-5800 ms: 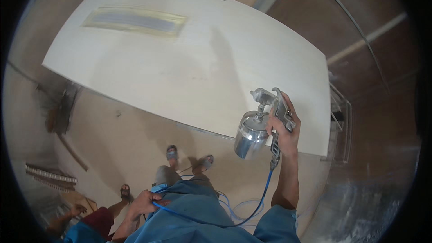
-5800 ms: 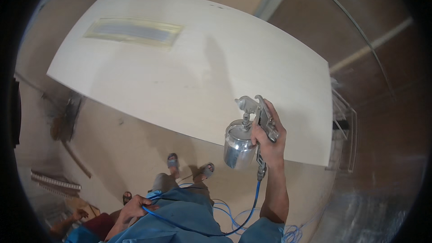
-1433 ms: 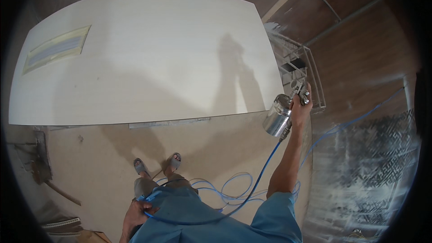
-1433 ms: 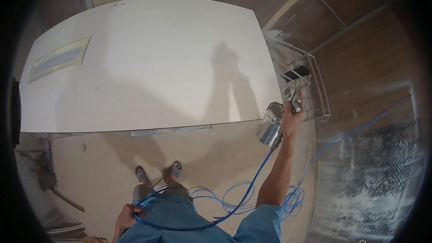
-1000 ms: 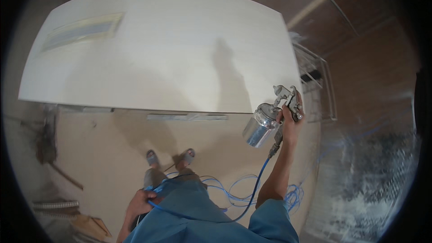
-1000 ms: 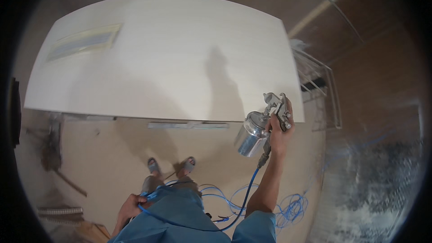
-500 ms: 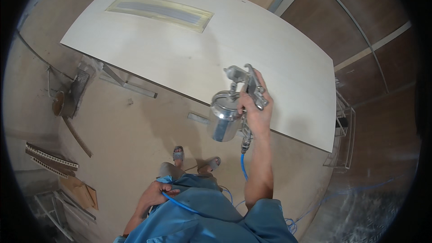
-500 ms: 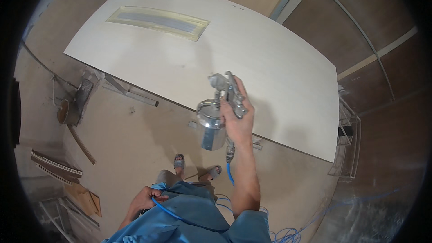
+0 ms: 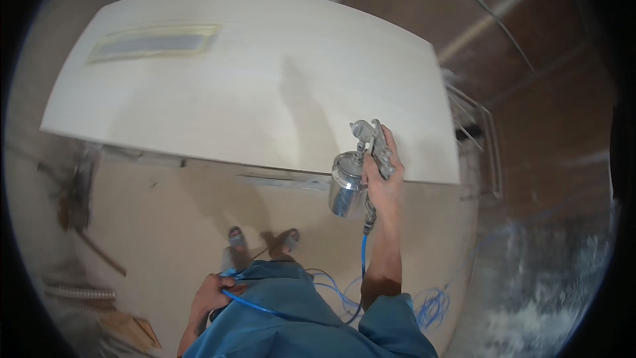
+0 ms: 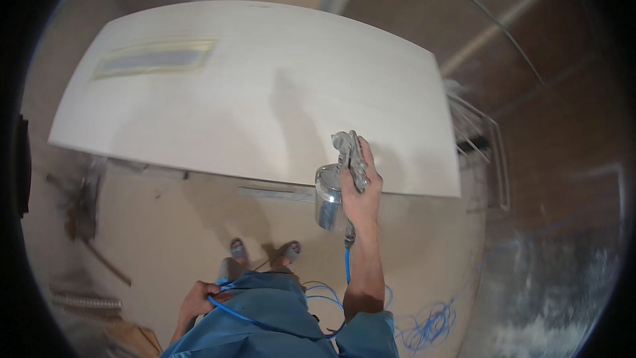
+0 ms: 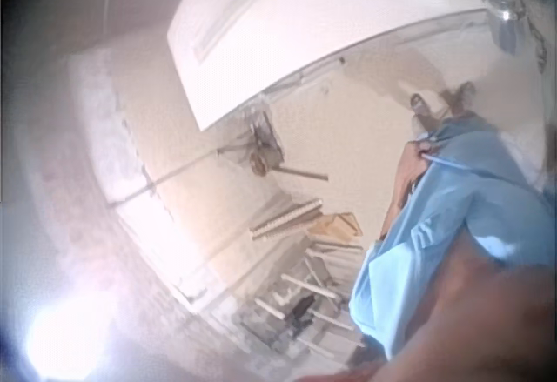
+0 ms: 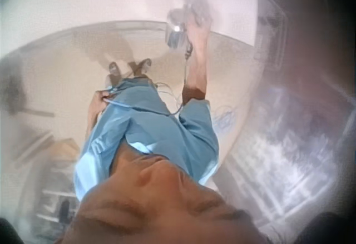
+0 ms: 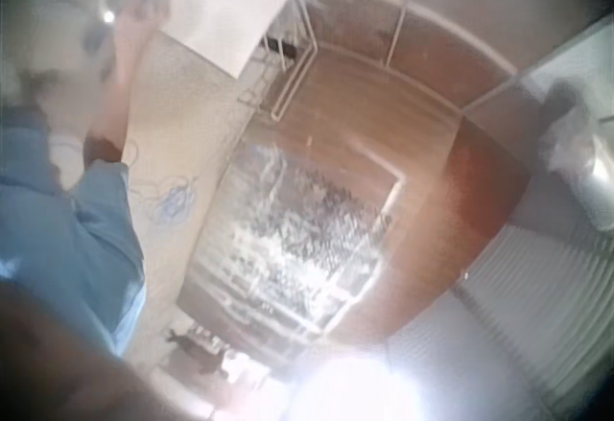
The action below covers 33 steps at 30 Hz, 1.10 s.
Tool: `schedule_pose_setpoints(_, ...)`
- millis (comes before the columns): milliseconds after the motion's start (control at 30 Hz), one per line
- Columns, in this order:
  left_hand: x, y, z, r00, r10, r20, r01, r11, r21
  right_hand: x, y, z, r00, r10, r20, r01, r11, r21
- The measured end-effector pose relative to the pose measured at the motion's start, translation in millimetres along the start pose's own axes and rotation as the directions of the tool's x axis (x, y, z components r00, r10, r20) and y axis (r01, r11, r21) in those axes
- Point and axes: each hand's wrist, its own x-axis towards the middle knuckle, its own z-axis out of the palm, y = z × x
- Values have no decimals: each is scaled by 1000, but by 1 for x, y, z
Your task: The person uses a spray gun to apply white paint to a large flat panel. They move the spray gun in steady horizontal passes across the surface, covering the area methodically.
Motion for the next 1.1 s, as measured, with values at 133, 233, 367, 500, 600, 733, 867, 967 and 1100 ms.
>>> schedule_pose_setpoints(133, -6, 22, 11, 986, -167, -14, 167, 986, -13, 32, 54, -74, 998, -3, -70, -7, 989, -146)
schedule_pose_setpoints(233, 21, 64, 31, 980, -199, -8, 199, 980, -23, 71, 92, -156, 977, -32, -211, -11, 980, -199)
schedule_pose_setpoints(367, 70, 125, 48, 987, -161, 17, 160, 986, 37, 126, 120, -269, 930, -49, -365, -43, 970, -240)
schedule_pose_setpoints(500, 114, 160, 55, 990, -116, 83, 102, 983, 154, 153, 120, -328, 837, -198, -511, -28, 916, -401)
schedule_pose_setpoints(600, 125, 166, 58, 992, -111, 59, 101, 983, 151, 150, 104, -328, 853, -98, -513, -79, 947, -312)
schedule_pose_setpoints(733, 111, 151, 48, 990, -143, -1, 142, 984, 105, 115, 81, -275, 900, -21, -436, -55, 985, -161)
schedule_pose_setpoints(867, 95, 114, 19, 983, -180, -14, 181, 979, 99, 80, 63, -199, 944, -26, -328, 11, 999, -50)
schedule_pose_setpoints(967, 98, 79, -3, 979, -197, 43, 192, 976, 98, 53, 51, -139, 975, -37, -219, 37, 999, -2)
schedule_pose_setpoints(1100, 91, 35, -34, 995, -92, 31, 91, 995, 28, 36, 36, -44, 988, -69, -141, 71, 997, 10)
